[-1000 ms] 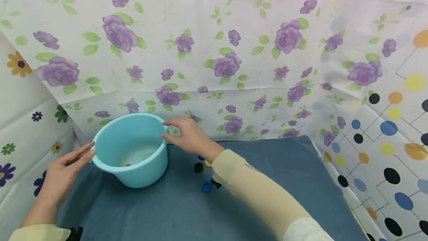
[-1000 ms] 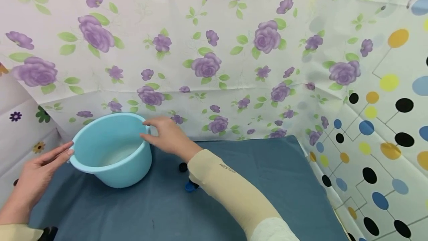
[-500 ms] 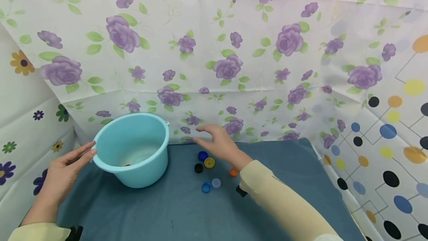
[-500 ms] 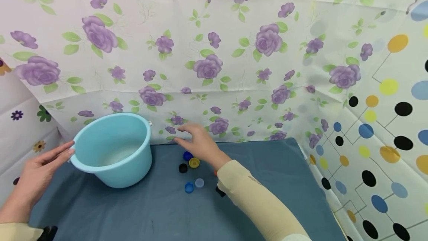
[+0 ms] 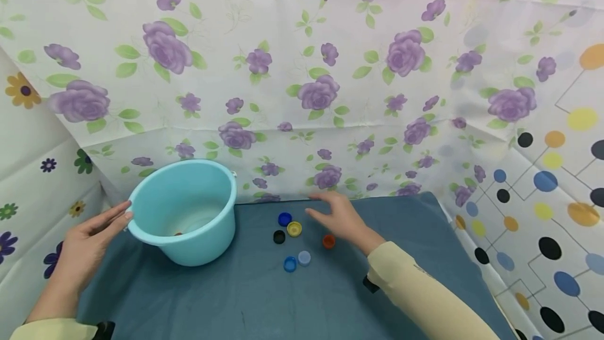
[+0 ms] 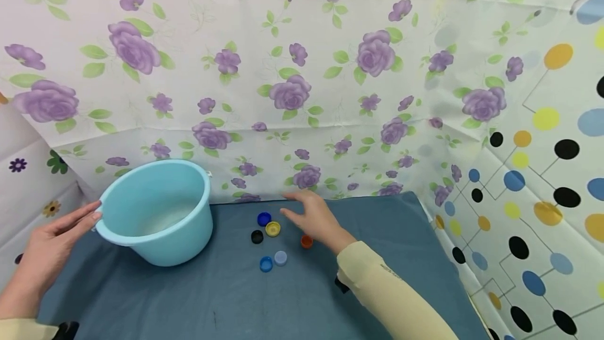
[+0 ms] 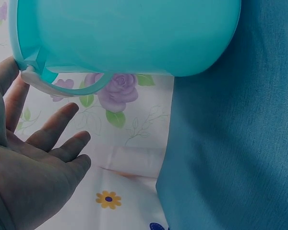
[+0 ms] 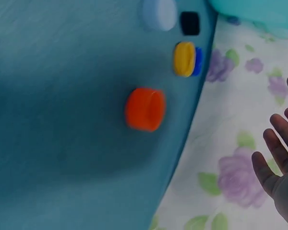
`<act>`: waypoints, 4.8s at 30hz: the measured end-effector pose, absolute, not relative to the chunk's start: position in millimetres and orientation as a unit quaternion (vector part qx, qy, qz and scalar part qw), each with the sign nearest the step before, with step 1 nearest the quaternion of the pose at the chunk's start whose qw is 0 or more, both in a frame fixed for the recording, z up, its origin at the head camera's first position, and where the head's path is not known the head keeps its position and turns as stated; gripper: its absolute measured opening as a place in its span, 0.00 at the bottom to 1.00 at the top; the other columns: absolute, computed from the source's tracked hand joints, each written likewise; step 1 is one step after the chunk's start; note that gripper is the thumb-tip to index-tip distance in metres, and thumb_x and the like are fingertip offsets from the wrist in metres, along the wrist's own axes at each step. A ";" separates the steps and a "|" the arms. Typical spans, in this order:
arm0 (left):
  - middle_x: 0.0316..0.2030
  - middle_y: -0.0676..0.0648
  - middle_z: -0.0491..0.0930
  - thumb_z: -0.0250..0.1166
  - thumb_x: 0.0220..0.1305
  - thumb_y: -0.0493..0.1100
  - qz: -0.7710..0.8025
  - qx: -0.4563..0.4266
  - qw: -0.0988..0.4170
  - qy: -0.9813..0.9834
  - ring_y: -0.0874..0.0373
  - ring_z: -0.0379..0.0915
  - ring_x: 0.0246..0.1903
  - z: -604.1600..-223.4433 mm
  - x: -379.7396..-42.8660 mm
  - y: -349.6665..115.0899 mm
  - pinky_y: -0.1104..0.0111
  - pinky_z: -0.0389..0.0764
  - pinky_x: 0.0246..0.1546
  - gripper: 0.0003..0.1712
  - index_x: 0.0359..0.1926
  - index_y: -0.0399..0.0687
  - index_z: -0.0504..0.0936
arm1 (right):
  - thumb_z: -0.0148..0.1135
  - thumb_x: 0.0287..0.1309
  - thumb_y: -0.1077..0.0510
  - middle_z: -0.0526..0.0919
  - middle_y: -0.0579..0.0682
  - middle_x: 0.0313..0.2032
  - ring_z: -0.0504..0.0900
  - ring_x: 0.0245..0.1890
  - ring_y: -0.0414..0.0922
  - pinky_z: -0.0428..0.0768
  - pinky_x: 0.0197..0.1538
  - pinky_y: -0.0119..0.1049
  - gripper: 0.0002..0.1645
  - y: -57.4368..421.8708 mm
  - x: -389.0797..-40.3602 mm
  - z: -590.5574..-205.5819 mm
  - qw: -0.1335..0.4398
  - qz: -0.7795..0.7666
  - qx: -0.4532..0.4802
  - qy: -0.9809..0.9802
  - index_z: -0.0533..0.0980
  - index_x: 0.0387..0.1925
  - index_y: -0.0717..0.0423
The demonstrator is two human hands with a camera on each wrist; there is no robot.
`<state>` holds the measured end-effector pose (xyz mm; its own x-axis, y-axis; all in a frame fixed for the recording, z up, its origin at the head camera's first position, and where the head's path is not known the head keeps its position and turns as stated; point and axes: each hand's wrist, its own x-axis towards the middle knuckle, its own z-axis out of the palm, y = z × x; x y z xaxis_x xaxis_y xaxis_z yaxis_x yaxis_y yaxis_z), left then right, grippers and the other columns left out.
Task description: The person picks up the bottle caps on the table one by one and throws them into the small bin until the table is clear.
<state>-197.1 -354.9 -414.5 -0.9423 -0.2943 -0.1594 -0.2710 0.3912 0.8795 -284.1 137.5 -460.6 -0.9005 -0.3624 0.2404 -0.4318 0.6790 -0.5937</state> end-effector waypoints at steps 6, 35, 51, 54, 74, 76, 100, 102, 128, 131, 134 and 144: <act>0.69 0.61 0.58 0.57 0.56 0.69 -0.524 0.172 0.017 -0.834 0.45 0.41 0.72 -414.6 -195.5 -353.7 0.35 0.54 0.61 0.37 0.66 0.70 0.64 | 0.61 0.56 0.38 0.77 0.35 0.54 0.74 0.57 0.38 0.77 0.56 0.45 0.23 159.8 -280.3 -478.3 0.059 0.316 0.191 -0.928 0.72 0.54 0.26; 0.69 0.59 0.58 0.58 0.58 0.67 -0.521 0.167 0.030 -0.837 0.47 0.44 0.72 -417.7 -195.4 -353.3 0.37 0.56 0.62 0.37 0.67 0.68 0.64 | 0.64 0.42 0.26 0.57 0.46 0.71 0.50 0.73 0.49 0.60 0.67 0.59 0.53 200.3 -265.3 -534.3 -0.050 0.193 0.238 -0.951 0.60 0.68 0.37; 0.70 0.57 0.57 0.57 0.57 0.69 -0.519 0.173 0.022 -0.837 0.43 0.42 0.72 -415.8 -196.0 -352.2 0.36 0.56 0.61 0.37 0.67 0.68 0.63 | 0.63 0.46 0.29 0.63 0.45 0.68 0.59 0.70 0.49 0.65 0.66 0.54 0.43 197.0 -266.3 -540.6 -0.061 0.193 0.218 -0.955 0.68 0.63 0.38; 0.70 0.58 0.56 0.57 0.57 0.69 -0.520 0.169 0.018 -0.837 0.42 0.41 0.72 -415.3 -196.6 -352.4 0.36 0.56 0.61 0.38 0.67 0.68 0.63 | 0.63 0.46 0.29 0.64 0.45 0.68 0.60 0.69 0.48 0.66 0.65 0.53 0.41 198.5 -266.4 -541.3 -0.057 0.198 0.218 -0.954 0.70 0.61 0.38; 0.70 0.56 0.57 0.58 0.57 0.68 -0.520 0.177 0.026 -0.835 0.44 0.42 0.72 -415.4 -196.1 -351.4 0.36 0.53 0.62 0.38 0.67 0.67 0.63 | 0.64 0.49 0.33 0.69 0.43 0.65 0.63 0.68 0.47 0.68 0.65 0.51 0.26 202.6 -268.6 -540.0 -0.049 0.212 0.227 -0.949 0.79 0.49 0.36; 0.70 0.56 0.57 0.58 0.57 0.68 -0.520 0.179 0.024 -0.835 0.43 0.41 0.72 -416.1 -196.4 -351.4 0.35 0.53 0.62 0.38 0.67 0.67 0.63 | 0.64 0.49 0.33 0.69 0.43 0.65 0.63 0.68 0.47 0.68 0.65 0.51 0.26 203.0 -268.6 -540.7 -0.048 0.211 0.227 -0.950 0.79 0.49 0.36; 0.69 0.57 0.59 0.58 0.57 0.68 -0.517 0.178 0.032 -0.837 0.45 0.44 0.72 -417.7 -195.7 -351.2 0.36 0.54 0.62 0.37 0.67 0.66 0.64 | 0.60 0.55 0.36 0.81 0.36 0.47 0.80 0.48 0.37 0.80 0.49 0.39 0.23 200.2 -272.0 -530.8 -0.048 0.254 0.223 -0.940 0.76 0.51 0.35; 0.69 0.58 0.59 0.58 0.57 0.68 -0.518 0.177 0.032 -0.836 0.46 0.44 0.72 -417.8 -195.6 -351.3 0.36 0.54 0.62 0.37 0.67 0.66 0.64 | 0.61 0.56 0.37 0.82 0.36 0.46 0.80 0.48 0.38 0.80 0.48 0.38 0.22 198.1 -272.2 -527.4 -0.049 0.260 0.223 -0.938 0.76 0.51 0.35; 0.70 0.57 0.57 0.58 0.57 0.68 -0.524 0.182 0.024 -0.832 0.44 0.42 0.72 -417.7 -194.8 -351.5 0.36 0.53 0.62 0.38 0.67 0.67 0.63 | 0.60 0.57 0.39 0.81 0.34 0.40 0.79 0.40 0.33 0.80 0.38 0.30 0.19 132.1 -299.1 -441.1 -0.007 0.294 0.282 -0.913 0.77 0.50 0.36; 0.69 0.58 0.58 0.58 0.57 0.68 -0.526 0.181 0.027 -0.831 0.44 0.42 0.72 -417.5 -195.0 -351.0 0.35 0.53 0.62 0.38 0.67 0.67 0.64 | 0.60 0.57 0.39 0.81 0.32 0.40 0.79 0.41 0.31 0.81 0.39 0.30 0.19 115.2 -302.1 -422.8 0.007 0.293 0.307 -0.906 0.76 0.50 0.35; 0.69 0.57 0.58 0.58 0.56 0.68 -0.524 0.183 0.028 -0.831 0.43 0.42 0.72 -417.3 -195.6 -350.6 0.35 0.53 0.62 0.38 0.67 0.67 0.64 | 0.59 0.58 0.38 0.80 0.31 0.41 0.78 0.43 0.30 0.81 0.43 0.32 0.19 96.2 -303.2 -405.9 0.017 0.284 0.332 -0.899 0.76 0.50 0.33; 0.70 0.55 0.57 0.57 0.56 0.69 -0.523 0.182 0.025 -0.832 0.43 0.43 0.72 -414.6 -196.7 -349.0 0.35 0.54 0.62 0.38 0.67 0.67 0.63 | 0.58 0.57 0.36 0.81 0.34 0.45 0.77 0.45 0.31 0.80 0.48 0.31 0.23 31.2 -295.6 -360.3 0.035 0.264 0.370 -0.890 0.76 0.53 0.36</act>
